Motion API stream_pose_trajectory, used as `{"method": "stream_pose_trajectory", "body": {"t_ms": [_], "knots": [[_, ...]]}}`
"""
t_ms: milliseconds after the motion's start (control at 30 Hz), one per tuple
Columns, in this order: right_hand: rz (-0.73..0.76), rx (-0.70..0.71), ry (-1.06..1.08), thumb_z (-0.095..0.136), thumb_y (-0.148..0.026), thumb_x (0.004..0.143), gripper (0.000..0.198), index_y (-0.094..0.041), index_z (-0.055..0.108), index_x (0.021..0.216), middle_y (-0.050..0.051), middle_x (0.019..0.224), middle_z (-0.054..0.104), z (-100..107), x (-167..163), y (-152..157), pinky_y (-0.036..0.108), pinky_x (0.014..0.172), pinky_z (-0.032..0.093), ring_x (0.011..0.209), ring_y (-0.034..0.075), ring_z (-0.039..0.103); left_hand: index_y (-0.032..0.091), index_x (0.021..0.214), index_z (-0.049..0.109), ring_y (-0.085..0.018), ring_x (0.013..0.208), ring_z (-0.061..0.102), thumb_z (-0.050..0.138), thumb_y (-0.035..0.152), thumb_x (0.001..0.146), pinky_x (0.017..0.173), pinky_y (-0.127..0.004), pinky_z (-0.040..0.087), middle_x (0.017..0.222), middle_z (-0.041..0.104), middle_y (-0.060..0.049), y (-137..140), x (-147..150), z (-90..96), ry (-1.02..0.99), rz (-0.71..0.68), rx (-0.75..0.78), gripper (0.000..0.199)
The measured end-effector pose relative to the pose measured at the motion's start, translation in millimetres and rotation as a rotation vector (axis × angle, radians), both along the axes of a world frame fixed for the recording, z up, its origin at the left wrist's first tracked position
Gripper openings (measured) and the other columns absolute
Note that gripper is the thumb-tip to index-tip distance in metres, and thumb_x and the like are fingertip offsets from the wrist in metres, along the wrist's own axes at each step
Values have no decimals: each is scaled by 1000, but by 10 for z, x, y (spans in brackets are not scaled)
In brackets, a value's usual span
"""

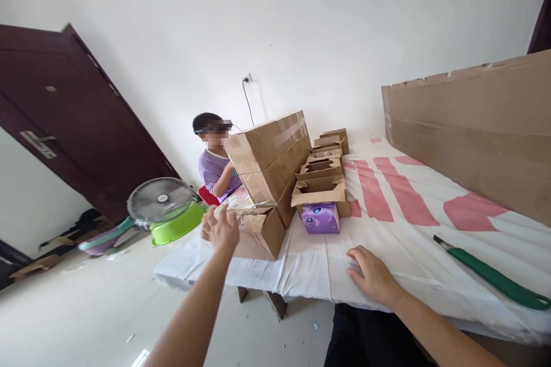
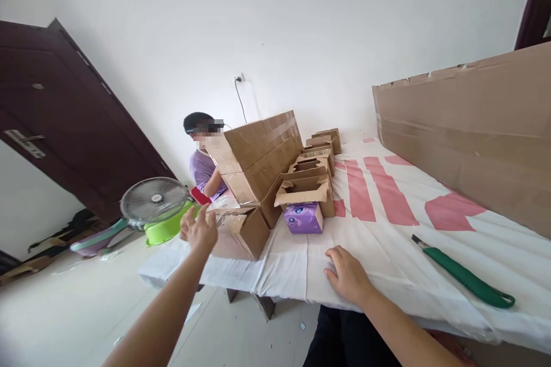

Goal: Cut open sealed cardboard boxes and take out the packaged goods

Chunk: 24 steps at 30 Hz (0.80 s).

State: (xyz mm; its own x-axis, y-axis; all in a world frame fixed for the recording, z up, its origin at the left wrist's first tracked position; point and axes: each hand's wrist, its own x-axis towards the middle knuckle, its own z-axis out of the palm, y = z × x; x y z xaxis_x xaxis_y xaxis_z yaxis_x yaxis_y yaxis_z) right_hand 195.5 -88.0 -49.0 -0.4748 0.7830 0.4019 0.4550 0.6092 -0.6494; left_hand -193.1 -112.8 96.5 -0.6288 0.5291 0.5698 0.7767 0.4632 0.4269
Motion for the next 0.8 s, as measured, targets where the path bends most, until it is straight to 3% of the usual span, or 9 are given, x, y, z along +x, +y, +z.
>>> {"method": "stream_pose_trajectory", "body": {"t_ms": [67, 200, 433, 633, 800], "knots": [[0, 19, -9, 54, -17, 82, 25, -18, 55, 106, 10, 106, 60, 6, -4, 1, 42, 87, 50, 98, 26, 60, 21, 138, 50, -40, 143, 24, 31, 44, 95, 110, -60, 25, 155, 31, -16, 36, -270, 104, -76, 2, -69, 52], [-6, 17, -36, 55, -15, 82, 24, -17, 55, 105, 10, 105, 60, 21, -9, 0, 42, 87, 49, 97, 26, 60, 17, 124, 63, -32, 121, 55, 38, 34, 92, 101, -43, 43, 128, 62, -15, 43, -537, 97, -147, -106, -201, 44], [-5, -6, -23, 56, -14, 80, 21, -20, 56, 100, 9, 102, 61, 70, -15, -16, 44, 85, 48, 95, 27, 58, 19, 124, 63, -31, 112, 61, 41, 43, 88, 96, -42, 48, 116, 68, -12, -186, -566, 13, -132, -168, -256, 48], [6, -50, 19, 60, -21, 83, 22, -19, 57, 105, 10, 106, 62, 103, -5, -25, 42, 88, 50, 96, 25, 59, 22, 128, 61, -32, 113, 61, 38, 48, 87, 97, -44, 47, 121, 65, -11, -406, -354, -96, -114, -270, -301, 54], [-19, -113, 59, 56, -30, 89, 29, -18, 55, 116, 10, 113, 63, 147, 107, -164, 37, 84, 54, 94, 22, 62, 26, 123, 65, -30, 97, 65, 46, 63, 79, 85, -40, 52, 114, 67, -7, -567, 206, -71, -62, -445, -353, 61]]}}
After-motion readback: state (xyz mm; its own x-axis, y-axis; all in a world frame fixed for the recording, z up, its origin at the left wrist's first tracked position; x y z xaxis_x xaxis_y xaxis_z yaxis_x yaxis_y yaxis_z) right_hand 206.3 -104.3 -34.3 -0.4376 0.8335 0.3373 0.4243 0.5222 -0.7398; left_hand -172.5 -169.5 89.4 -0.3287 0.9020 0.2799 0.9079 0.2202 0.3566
